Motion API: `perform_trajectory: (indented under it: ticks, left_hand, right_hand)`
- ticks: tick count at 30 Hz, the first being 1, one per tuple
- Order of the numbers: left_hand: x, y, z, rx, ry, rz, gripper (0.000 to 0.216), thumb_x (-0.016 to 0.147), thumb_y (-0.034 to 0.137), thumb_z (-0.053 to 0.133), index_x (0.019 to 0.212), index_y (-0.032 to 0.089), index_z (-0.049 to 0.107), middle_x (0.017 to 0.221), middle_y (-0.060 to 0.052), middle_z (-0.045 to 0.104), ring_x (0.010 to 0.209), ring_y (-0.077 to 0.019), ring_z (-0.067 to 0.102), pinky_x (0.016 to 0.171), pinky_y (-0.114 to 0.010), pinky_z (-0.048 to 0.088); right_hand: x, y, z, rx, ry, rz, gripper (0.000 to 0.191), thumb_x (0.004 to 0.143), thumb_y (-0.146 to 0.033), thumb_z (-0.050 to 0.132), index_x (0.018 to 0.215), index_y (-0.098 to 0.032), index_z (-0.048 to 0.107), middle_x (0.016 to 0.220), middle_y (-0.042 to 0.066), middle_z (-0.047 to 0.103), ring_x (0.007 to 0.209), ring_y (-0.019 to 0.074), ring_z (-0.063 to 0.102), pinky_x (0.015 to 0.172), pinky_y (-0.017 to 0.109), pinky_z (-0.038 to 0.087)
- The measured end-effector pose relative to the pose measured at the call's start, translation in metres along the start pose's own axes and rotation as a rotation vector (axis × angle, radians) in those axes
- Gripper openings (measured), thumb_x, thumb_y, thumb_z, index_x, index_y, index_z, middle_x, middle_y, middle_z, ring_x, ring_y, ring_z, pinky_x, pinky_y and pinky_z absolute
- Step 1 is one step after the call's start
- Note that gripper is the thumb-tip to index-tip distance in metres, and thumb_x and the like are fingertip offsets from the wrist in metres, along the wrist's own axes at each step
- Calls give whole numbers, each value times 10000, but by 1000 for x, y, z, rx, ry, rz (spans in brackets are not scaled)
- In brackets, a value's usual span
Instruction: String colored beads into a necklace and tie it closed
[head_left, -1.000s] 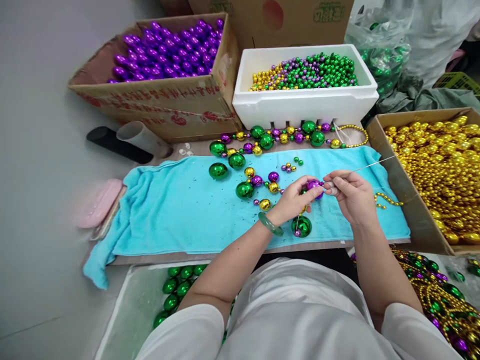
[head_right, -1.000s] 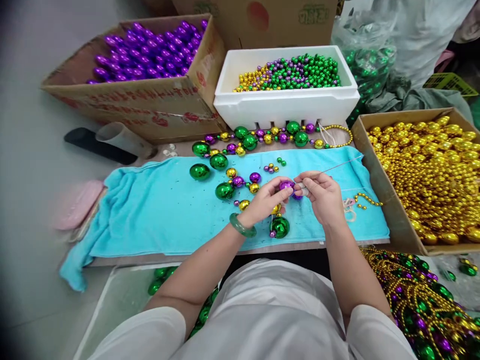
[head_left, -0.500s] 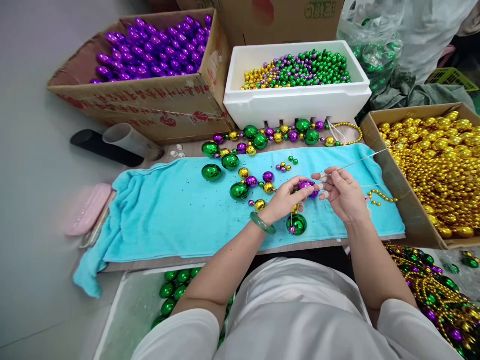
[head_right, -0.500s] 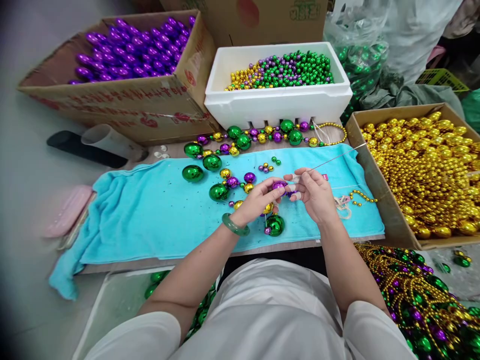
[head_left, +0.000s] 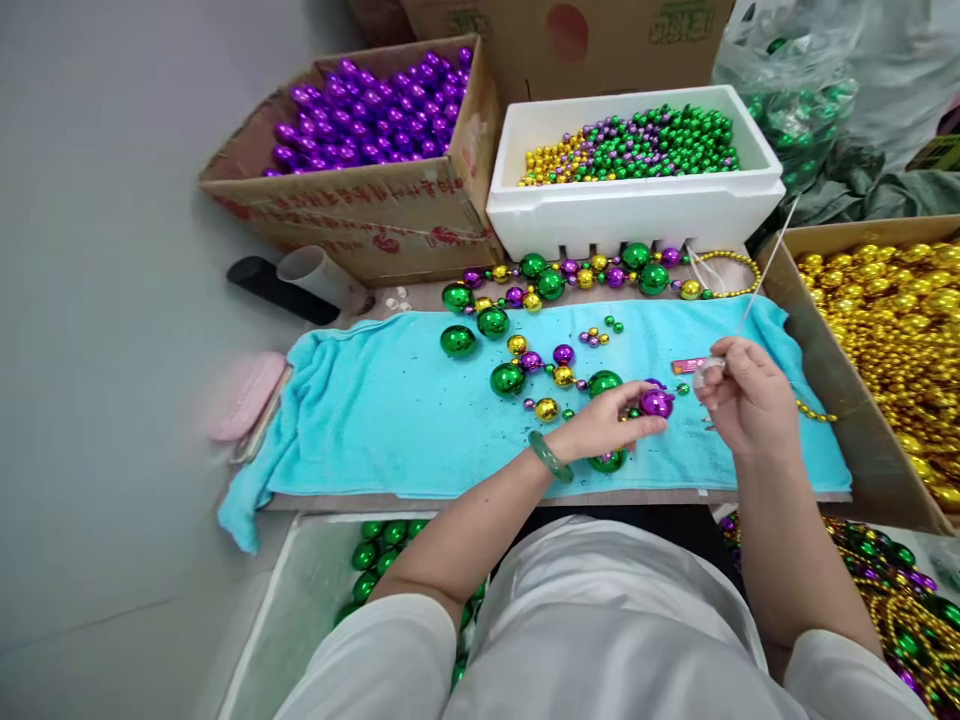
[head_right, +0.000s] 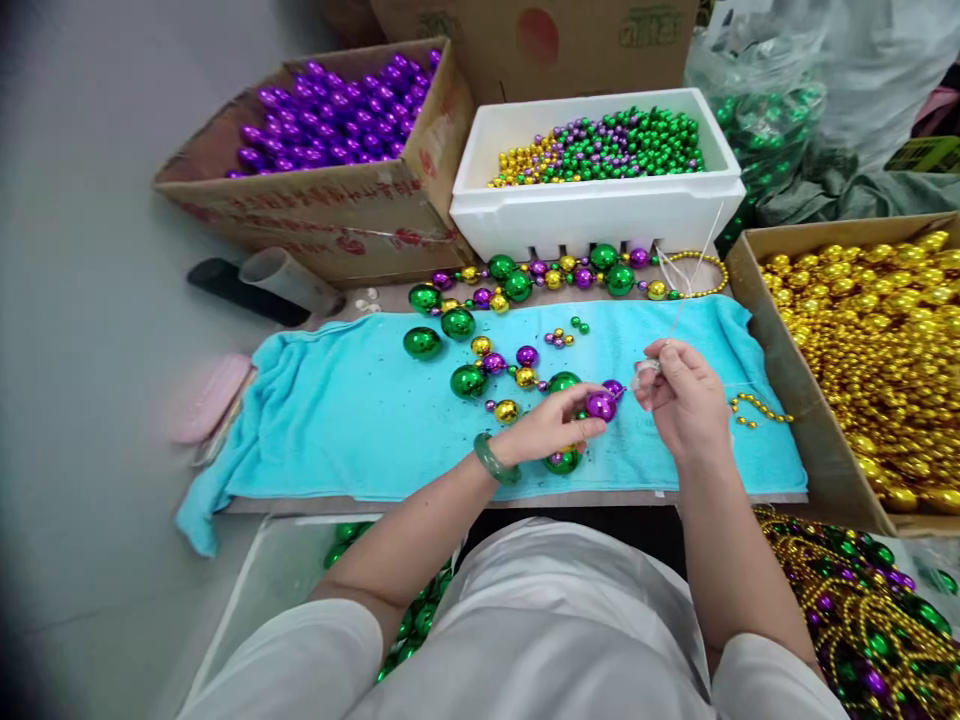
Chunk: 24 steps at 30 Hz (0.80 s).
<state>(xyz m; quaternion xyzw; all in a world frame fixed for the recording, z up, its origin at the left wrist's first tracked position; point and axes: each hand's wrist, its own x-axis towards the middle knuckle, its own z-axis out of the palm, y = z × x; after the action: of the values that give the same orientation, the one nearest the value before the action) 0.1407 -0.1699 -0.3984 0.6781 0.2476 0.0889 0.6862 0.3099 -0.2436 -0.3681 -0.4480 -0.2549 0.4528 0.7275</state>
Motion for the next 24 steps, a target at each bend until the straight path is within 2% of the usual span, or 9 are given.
perform_trajectory:
  ticks: [4, 7, 10, 13, 15, 19, 24]
  left_hand:
    - [-12, -6, 2, 319, -148, 30, 899, 677, 520, 731, 1426, 223, 332, 1082, -89, 591, 875, -202, 594, 739, -303, 474]
    - [-21, -6, -2, 558, -250, -28, 996, 640, 553, 742, 1455, 213, 281, 1097, -109, 616, 918, -258, 602, 741, -316, 447]
    - [-31, -7, -17, 716, -285, -85, 788, 702, 460, 713, 1379, 207, 398, 1072, -91, 646, 931, -255, 610, 729, -291, 425]
    - [-44, -6, -43, 850, -287, -147, 479, 751, 367, 661, 1187, 202, 549, 1021, -64, 665, 910, -226, 613, 700, -265, 409]
    - [-54, -3, -64, 991, -274, -208, 350, 764, 335, 629, 1081, 192, 591, 978, -65, 673, 877, -226, 613, 665, -269, 396]
    - [-74, -4, -97, 1360, -139, -323, 216, 778, 225, 571, 983, 176, 618, 942, -90, 677, 844, -241, 618, 673, -304, 385]
    - [-91, -22, -119, 1609, -49, -256, 230, 789, 306, 631, 952, 146, 610, 950, -128, 652, 913, -292, 597, 741, -363, 391]
  right_hand:
    - [-6, -19, 1, -2, 5, -51, 182, 776, -348, 712, 806, -181, 646, 546, -22, 546, 480, 93, 495, 408, 198, 356]
    - [-8, -33, 0, 22, 42, -110, 171, 747, -347, 734, 777, -196, 660, 546, -23, 532, 467, 97, 466, 386, 211, 319]
    - [-8, -43, -8, 5, 81, -179, 137, 752, -339, 728, 761, -217, 667, 556, -20, 507, 455, 92, 427, 376, 228, 292]
    - [-7, -42, -22, -72, 110, -212, 111, 779, -318, 702, 764, -212, 671, 552, -14, 499, 449, 92, 418, 380, 237, 290]
    - [-8, -34, -31, -117, 139, -187, 124, 782, -315, 693, 761, -195, 670, 537, -16, 503, 443, 90, 424, 382, 230, 296]
    - [-10, -10, -51, -157, 236, -87, 139, 766, -298, 693, 754, -162, 661, 518, -20, 516, 460, 89, 465, 406, 212, 349]
    - [-9, 3, -80, -240, 417, -59, 103, 745, -249, 659, 729, -148, 669, 489, -5, 528, 436, 101, 472, 360, 204, 334]
